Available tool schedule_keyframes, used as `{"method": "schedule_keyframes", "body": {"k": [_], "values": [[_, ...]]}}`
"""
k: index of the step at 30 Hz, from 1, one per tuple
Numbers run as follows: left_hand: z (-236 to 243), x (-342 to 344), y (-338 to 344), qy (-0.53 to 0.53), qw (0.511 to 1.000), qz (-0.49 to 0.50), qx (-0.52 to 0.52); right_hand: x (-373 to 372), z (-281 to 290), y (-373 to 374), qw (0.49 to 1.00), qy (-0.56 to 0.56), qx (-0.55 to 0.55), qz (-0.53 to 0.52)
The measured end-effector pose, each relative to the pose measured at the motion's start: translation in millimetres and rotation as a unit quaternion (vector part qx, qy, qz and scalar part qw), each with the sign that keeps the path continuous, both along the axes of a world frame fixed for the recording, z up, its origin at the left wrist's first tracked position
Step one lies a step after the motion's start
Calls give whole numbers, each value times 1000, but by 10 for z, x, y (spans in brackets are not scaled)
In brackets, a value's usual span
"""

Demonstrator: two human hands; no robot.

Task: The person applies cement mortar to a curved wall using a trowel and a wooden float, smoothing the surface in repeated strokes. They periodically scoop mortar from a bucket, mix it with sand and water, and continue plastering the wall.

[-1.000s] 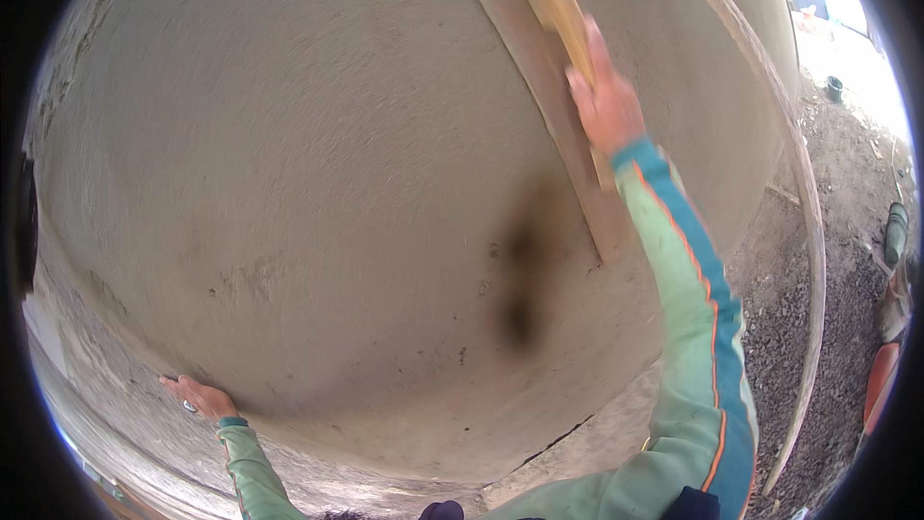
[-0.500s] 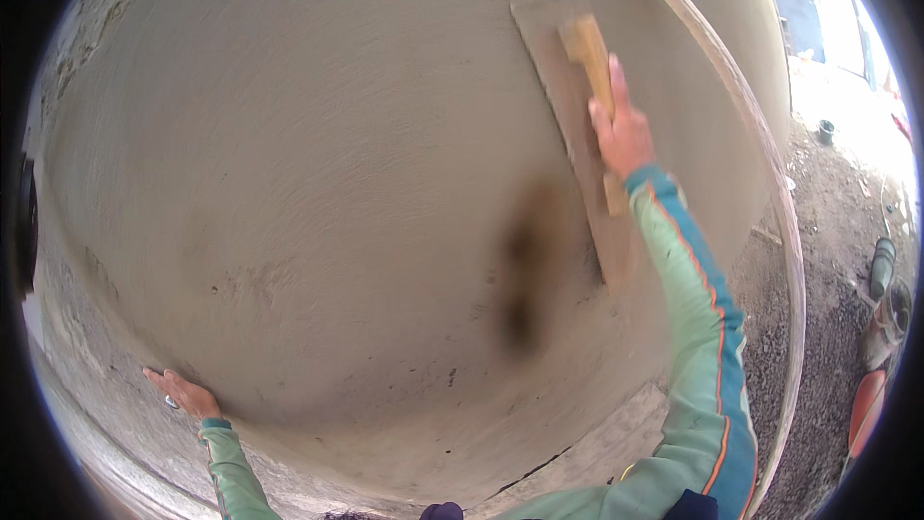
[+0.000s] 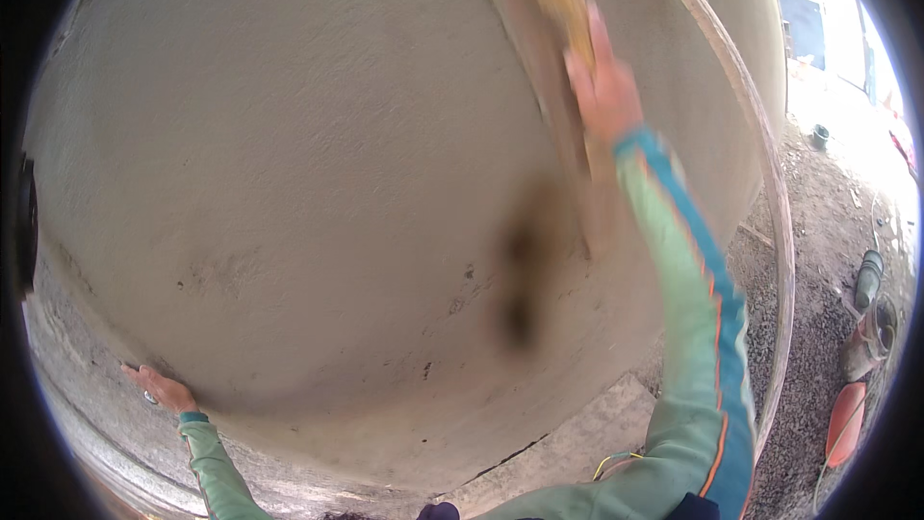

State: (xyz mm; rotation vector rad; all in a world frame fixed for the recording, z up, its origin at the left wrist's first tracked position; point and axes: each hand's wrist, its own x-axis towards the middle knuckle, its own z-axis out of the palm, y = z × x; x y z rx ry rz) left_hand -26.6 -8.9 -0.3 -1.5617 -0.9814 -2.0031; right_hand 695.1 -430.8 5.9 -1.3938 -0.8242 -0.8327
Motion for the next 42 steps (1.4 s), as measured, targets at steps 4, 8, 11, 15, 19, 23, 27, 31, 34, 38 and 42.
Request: {"method": "schedule_keyframes", "body": {"k": [4,8,11,15,19,23,27,31,34,38,42], "values": [[-80,279,-27,-18,999,-24,-21,-159,-2353,-224,996,45,-60,-54],[-62,284,-18,-6,1000,-6,-12,-117,-2927,-344,991,47,-87,-89],[-30,217,-81,-8,1000,-10,-10,-99,-2084,-340,995,31,-79,-54],[-22,234,-141,-8,1000,-21,7,145,-328,-93,992,-83,-12,-94],[-10,173,-110,-2,1000,-2,4,154,1990,-69,986,-102,28,-125],[-121,400,-58,-26,999,-35,-2,212,3092,-110,972,-153,63,-169],[1,264,-200,-30,999,-21,-4,-337,1694,30,997,-69,-9,-26],[-38,326,-104,-21,1000,-15,-13,-408,611,15,984,-174,25,-13],[18,232,-192,-12,1000,11,-16,-387,-1022,154,993,-118,-25,-17],[-72,416,-142,-18,999,-1,-27,-137,-2476,-108,996,69,-1,-58],[-55,313,-169,1,1000,22,-16,-161,-1699,-126,926,322,165,112]]}}
